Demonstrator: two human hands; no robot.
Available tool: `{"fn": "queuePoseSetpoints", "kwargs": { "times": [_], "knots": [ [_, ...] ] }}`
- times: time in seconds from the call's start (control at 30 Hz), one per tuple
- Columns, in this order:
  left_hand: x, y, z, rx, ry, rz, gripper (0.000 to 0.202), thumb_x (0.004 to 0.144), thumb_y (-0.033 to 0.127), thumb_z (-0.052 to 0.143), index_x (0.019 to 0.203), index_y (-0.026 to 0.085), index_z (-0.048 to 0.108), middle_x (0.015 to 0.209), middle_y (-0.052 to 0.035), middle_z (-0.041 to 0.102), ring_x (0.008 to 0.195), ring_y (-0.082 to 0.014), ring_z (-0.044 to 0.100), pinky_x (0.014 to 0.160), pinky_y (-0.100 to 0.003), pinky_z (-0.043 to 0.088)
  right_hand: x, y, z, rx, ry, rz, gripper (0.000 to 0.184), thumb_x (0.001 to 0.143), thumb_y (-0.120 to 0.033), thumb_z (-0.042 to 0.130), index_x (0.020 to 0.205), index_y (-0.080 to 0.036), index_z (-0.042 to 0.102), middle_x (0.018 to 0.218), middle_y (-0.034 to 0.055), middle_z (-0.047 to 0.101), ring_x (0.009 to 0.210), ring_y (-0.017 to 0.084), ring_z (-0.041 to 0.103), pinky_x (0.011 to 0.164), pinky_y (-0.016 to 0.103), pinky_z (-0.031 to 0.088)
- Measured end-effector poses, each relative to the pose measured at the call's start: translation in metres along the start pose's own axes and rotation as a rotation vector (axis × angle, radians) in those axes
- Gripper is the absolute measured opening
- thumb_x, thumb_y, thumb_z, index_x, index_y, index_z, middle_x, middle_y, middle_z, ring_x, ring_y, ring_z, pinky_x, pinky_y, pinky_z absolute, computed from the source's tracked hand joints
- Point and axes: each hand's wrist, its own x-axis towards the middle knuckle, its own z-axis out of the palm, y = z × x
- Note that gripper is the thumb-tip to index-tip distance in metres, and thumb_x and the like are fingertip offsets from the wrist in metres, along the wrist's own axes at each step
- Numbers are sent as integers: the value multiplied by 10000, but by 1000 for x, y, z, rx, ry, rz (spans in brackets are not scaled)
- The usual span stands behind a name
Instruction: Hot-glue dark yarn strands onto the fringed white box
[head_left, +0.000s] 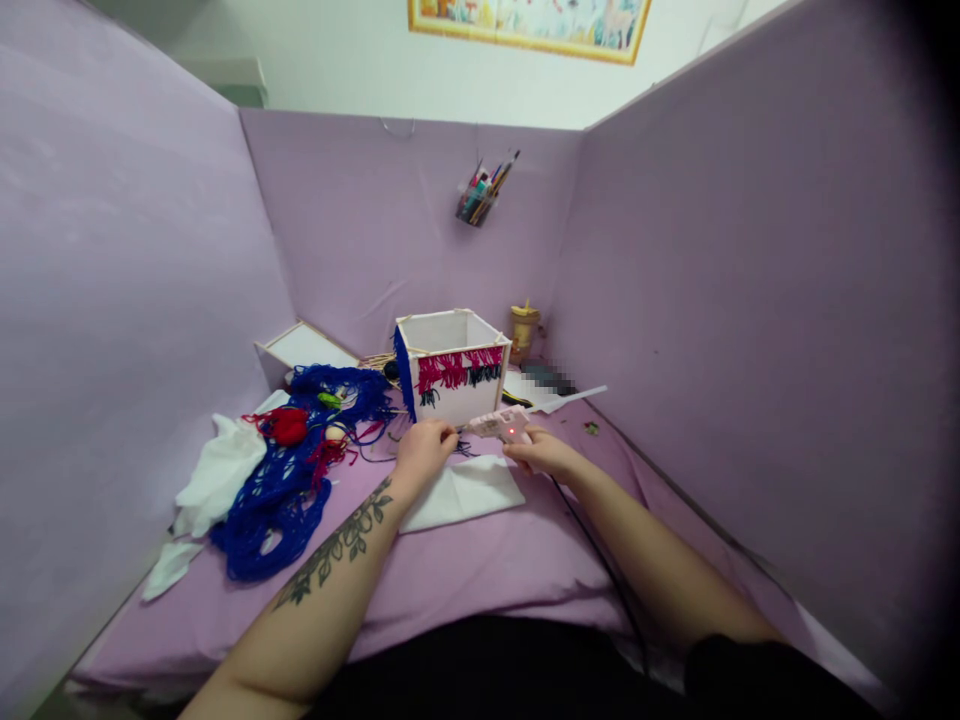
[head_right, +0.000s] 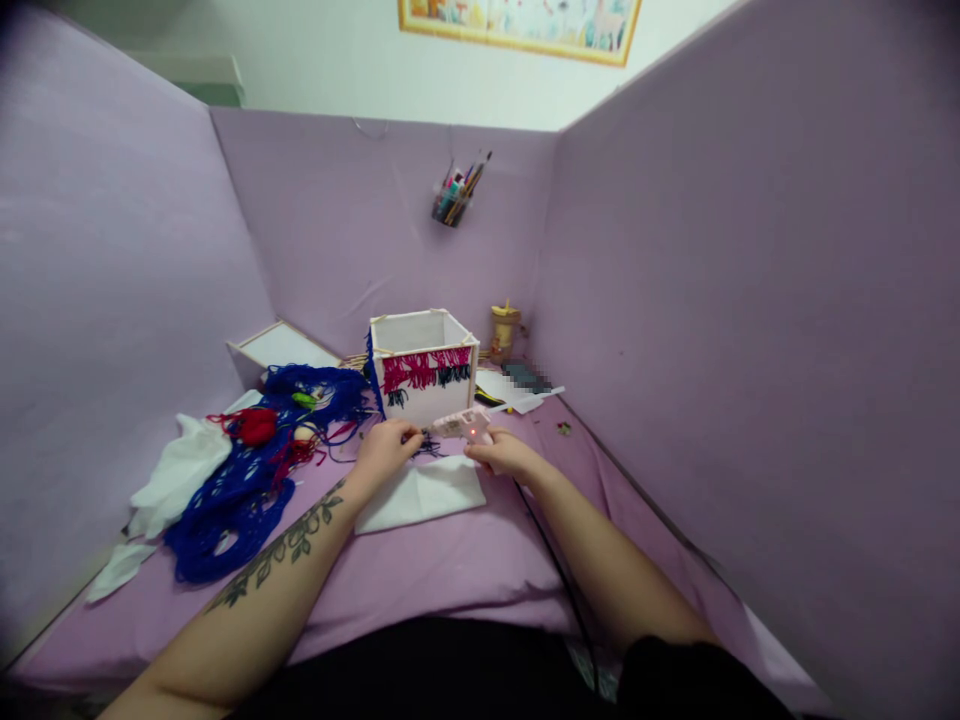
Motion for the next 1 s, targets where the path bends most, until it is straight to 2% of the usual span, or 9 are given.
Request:
{"fn": "queuePoseSetpoints", "kwargs": {
  "times": [0.63,0.87,1.0],
  "knots": [
    [2,-3,2,-130,20,-55,246,789,325,538,783,176,734,797,-57,711,721,-169,589,610,-245,341,-7,-12,2,19,18,40,215,674,-361,653,714,-171,561,491,-25,526,430,108,445,429,226,322],
    [4,-5,3,-244,-7,-44,285,766,377,543,739,160,726,689,-49,691,643,-168,569,573,-250,327,-2,-7,1,31,42,22,230,683,-386,653,697,-174,566,470,-28,517,430,107,448,429,221,320],
    [6,-9,6,-301,-34,-40,315,762,397,535,728,147,722,622,-36,657,612,-164,550,556,-247,330,2,-4,0,87,86,-44,234,699,-397,633,689,-173,569,449,-34,506,420,100,437,436,216,321]
  ]
}}
